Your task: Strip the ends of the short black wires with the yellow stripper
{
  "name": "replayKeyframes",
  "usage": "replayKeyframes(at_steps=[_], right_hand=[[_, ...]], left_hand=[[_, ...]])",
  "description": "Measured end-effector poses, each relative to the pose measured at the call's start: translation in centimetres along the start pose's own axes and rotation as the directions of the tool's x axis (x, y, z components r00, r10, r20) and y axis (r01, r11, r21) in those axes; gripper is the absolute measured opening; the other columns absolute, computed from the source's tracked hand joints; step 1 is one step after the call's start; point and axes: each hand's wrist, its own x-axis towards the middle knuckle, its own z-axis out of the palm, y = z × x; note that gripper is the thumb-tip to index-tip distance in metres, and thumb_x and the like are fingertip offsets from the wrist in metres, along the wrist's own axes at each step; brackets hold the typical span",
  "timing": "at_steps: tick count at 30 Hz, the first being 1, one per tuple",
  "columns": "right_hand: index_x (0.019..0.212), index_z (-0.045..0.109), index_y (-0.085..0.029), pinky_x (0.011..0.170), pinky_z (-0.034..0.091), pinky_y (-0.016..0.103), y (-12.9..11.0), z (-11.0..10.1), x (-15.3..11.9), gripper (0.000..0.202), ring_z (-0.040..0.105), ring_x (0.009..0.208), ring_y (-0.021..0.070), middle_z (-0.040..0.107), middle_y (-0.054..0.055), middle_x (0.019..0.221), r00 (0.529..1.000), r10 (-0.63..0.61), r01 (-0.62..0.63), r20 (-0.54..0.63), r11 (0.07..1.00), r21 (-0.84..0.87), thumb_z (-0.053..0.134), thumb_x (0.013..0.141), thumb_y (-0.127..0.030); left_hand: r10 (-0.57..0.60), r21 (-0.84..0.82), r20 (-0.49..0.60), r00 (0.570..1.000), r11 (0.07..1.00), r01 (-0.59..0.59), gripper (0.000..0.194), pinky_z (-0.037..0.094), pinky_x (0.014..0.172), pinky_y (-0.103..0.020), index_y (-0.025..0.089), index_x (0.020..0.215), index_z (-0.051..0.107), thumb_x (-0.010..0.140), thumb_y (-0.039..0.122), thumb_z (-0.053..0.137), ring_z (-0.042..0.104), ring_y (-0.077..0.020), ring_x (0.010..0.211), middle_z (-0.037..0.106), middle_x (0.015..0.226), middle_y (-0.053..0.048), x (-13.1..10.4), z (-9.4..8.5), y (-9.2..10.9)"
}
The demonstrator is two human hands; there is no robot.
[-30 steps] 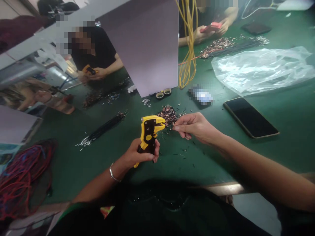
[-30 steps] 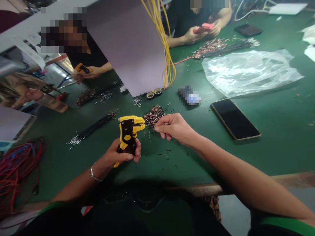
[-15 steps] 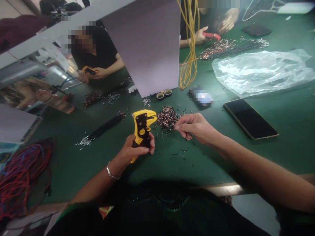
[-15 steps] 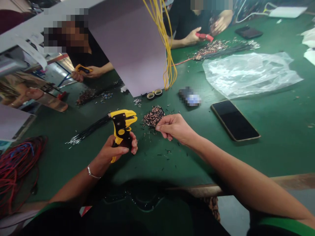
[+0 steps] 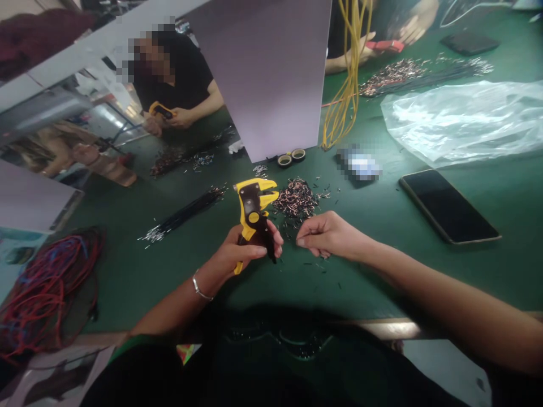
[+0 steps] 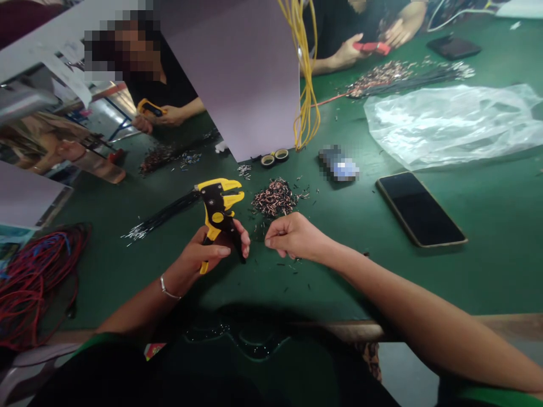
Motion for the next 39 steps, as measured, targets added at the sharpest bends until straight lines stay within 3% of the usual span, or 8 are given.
replayKeyframes(at_steps=[11, 17, 24, 33, 39], right_hand=[[0.061, 0.067, -0.017, 0.035, 0.033, 0.022, -0.2, -1.0, 0.0, 0.013, 0.041, 0.033, 0.0054, 0.055, -0.003, 0.040, 0.994, -0.013, 0.018, -0.110, 0.999, 0.045, 0.074, 0.067, -0.026], [0.062, 0.067, -0.016, 0.036, 0.034, 0.021, -0.3, -0.5, -0.1, 0.012, 0.042, 0.033, 0.0055, 0.055, -0.003, 0.041, 0.996, -0.001, 0.005, -0.091, 0.999, 0.041, 0.072, 0.066, -0.027], [0.062, 0.066, -0.016, 0.037, 0.035, 0.021, -0.5, 0.3, -0.2, 0.011, 0.043, 0.034, 0.0057, 0.056, -0.004, 0.043, 0.999, 0.016, -0.016, -0.035, 1.000, 0.002, 0.071, 0.068, -0.025], [0.063, 0.067, -0.016, 0.037, 0.034, 0.023, -0.4, -0.7, -0.2, 0.011, 0.043, 0.034, 0.0060, 0.055, -0.003, 0.042, 0.993, -0.013, 0.017, -0.120, 0.999, 0.029, 0.071, 0.070, -0.024], [0.067, 0.067, -0.016, 0.037, 0.032, 0.023, -0.3, -0.9, -0.3, 0.015, 0.043, 0.034, 0.0056, 0.057, -0.003, 0.044, 0.989, -0.067, 0.080, -0.131, 0.992, 0.101, 0.072, 0.072, -0.029]], left_hand=[[0.068, 0.068, -0.127, 0.990, 0.996, -0.060, 0.036, 0.056, 0.075, -0.038, 0.014, 0.105, 0.067, 0.070, 0.014, 0.074, 0.067, -0.0214, 0.078, 0.069, 0.092, -0.008, 0.1, -1.2, 0.8], [0.041, -0.006, -0.042, 0.998, 0.999, -0.042, 0.040, 0.056, 0.073, -0.040, 0.013, 0.109, 0.066, 0.069, 0.015, 0.074, 0.068, -0.0217, 0.077, 0.069, 0.115, -0.017, 0.6, -1.0, 0.5], [0.002, -0.069, -0.002, 1.000, 0.998, -0.003, 0.039, 0.056, 0.076, -0.040, 0.012, 0.108, 0.067, 0.070, 0.015, 0.074, 0.068, -0.0233, 0.081, 0.070, 0.095, -0.010, 0.3, 0.0, 0.0], [0.073, 0.057, -0.066, 0.995, 0.996, -0.069, 0.039, 0.057, 0.075, -0.040, 0.015, 0.109, 0.068, 0.070, 0.014, 0.075, 0.068, -0.0234, 0.080, 0.070, 0.099, -0.010, 0.0, -1.3, 0.7], [0.006, 0.144, -0.042, 0.999, 0.990, 0.000, 0.052, 0.055, 0.079, -0.041, 0.019, 0.118, 0.067, 0.067, 0.014, 0.078, 0.066, -0.0214, 0.079, 0.071, 0.108, -0.011, 0.4, -2.0, 0.4]])
